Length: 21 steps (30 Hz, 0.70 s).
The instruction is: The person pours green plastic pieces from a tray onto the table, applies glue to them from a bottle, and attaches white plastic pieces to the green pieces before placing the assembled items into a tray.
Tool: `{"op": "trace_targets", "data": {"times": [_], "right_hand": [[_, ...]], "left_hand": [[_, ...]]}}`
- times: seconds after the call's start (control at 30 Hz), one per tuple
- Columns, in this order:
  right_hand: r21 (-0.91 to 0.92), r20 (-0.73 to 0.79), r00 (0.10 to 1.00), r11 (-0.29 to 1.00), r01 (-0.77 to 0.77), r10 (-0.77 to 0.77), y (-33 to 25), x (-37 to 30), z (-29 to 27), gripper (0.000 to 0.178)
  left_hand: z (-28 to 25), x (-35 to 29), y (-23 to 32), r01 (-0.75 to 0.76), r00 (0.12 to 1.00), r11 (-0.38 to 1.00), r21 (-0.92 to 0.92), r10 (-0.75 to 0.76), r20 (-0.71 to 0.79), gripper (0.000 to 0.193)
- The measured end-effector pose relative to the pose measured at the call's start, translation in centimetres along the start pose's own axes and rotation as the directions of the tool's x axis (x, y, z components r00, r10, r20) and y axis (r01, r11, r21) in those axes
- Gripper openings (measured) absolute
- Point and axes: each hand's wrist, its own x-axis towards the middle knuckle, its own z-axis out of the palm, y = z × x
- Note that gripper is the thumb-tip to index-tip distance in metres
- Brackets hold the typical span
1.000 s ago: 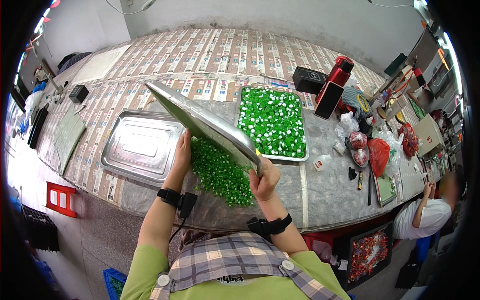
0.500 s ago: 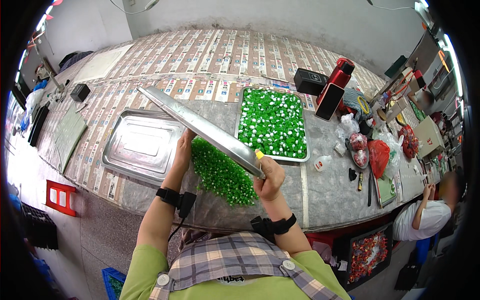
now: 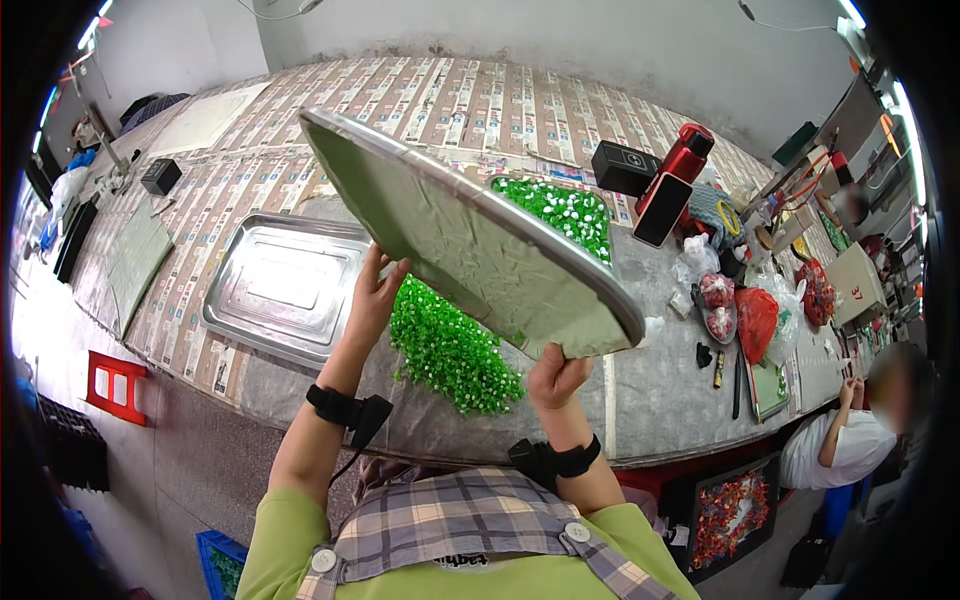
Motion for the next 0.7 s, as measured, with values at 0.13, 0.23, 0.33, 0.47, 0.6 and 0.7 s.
{"op": "trace_targets", "data": {"times": [0.13, 0.23, 0.33, 0.47, 0.6, 0.7], "right_hand": [[-0.012, 0.003, 0.996, 0.996, -0.085, 0.085, 0.5, -0.7, -0.2, 0.025], [-0.045, 0.027, 0.997, 0.997, -0.068, 0.069, 0.6, -0.7, -0.1, 0.026], [0.015, 0.027, 1.0, 1.0, -0.006, 0.005, 0.4, -0.8, 0.5, 0.03], [-0.015, 0.116, 0.989, 0.996, -0.087, 0.088, -0.3, -0.3, 0.3, 0.029], [-0.008, 0.042, 0.996, 0.997, -0.073, 0.073, 0.3, -0.5, 0.5, 0.027], [0.005, 0.049, 0.991, 0.992, -0.124, 0.124, 0.6, -0.7, 0.1, 0.024]], "left_hand": [[0.9, -0.1, 0.6, 0.031, 0.996, 0.991, 0.127, -0.041, 0.078, 0.089], [2.1, -1.1, 0.1, 0.128, 0.992, 0.984, 0.124, -0.129, 0.003, 0.101], [2.6, -1.4, -1.0, 0.083, 0.996, 0.99, 0.118, -0.082, -0.02, 0.112], [2.6, -1.7, -1.5, 0.036, 0.998, 0.976, 0.213, -0.025, -0.054, 0.117], [2.6, -1.8, -0.7, 0.104, 0.995, 0.963, 0.249, -0.098, -0.038, 0.112], [1.2, -2.3, -2.2, -0.091, 0.996, 0.89, 0.446, 0.082, 0.039, 0.108]]}}
